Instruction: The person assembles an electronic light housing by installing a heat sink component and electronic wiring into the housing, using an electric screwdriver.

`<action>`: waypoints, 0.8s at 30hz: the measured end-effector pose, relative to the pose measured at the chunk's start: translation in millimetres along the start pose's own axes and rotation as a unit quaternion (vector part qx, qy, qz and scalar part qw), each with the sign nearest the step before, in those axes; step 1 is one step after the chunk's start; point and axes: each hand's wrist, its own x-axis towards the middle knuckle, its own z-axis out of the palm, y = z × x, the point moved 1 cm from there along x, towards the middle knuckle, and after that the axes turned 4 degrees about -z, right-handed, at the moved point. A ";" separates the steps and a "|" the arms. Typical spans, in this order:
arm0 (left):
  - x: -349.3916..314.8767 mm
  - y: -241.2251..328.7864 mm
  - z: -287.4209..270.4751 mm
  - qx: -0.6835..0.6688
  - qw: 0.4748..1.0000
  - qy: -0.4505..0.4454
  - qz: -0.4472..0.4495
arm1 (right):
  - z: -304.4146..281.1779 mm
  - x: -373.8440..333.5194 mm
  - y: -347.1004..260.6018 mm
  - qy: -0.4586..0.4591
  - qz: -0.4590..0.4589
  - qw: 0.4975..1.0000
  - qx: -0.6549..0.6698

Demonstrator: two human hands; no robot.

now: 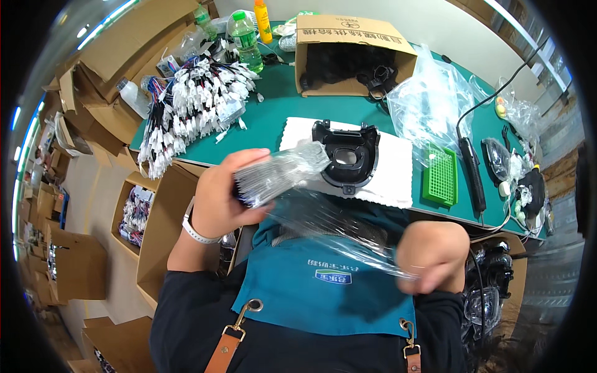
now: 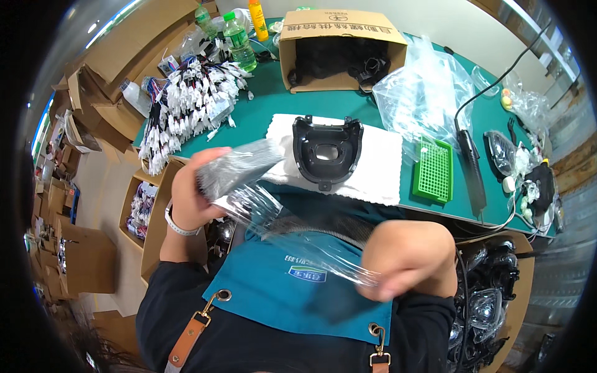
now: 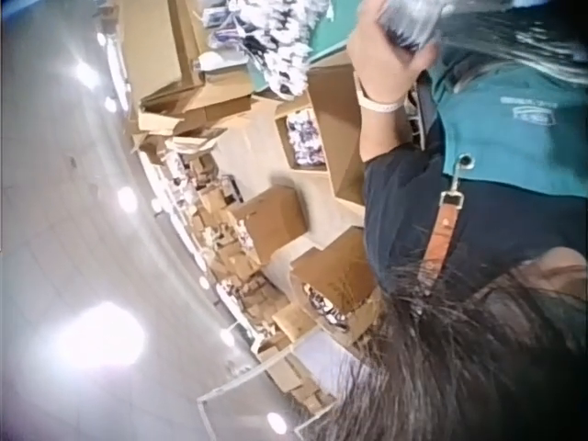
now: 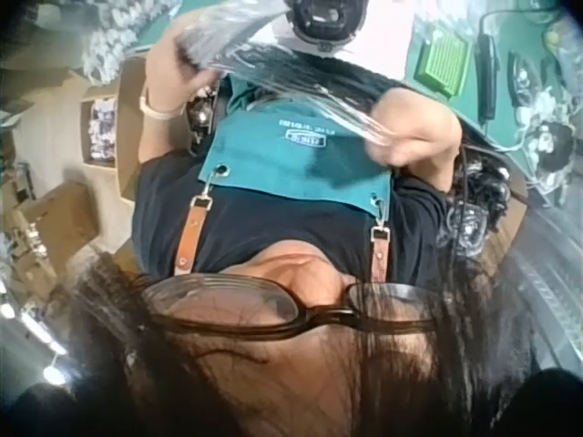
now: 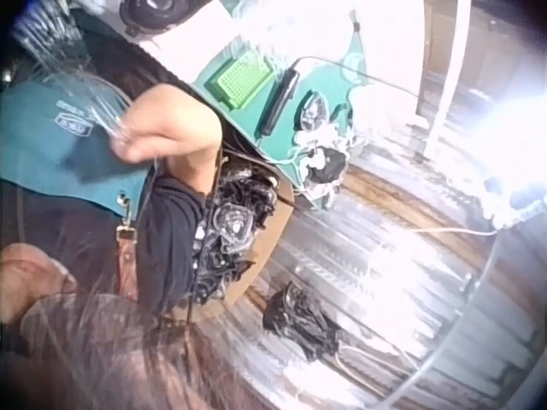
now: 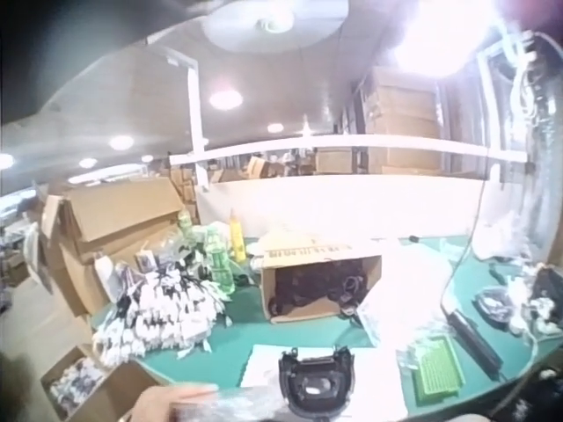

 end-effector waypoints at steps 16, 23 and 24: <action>-13.6 -18.4 -10.1 -0.148 0.984 0.025 -0.098 | -9.8 -21.7 -8.7 -0.049 -0.084 0.981 -0.169; -7.9 0.0 0.8 -0.024 0.965 -0.259 -0.036 | -13.4 5.9 -32.3 0.629 -0.263 0.684 -0.259; -7.8 -2.1 -3.8 -0.098 0.967 -0.232 -0.033 | -14.5 0.2 -27.8 0.618 -0.060 0.675 -0.400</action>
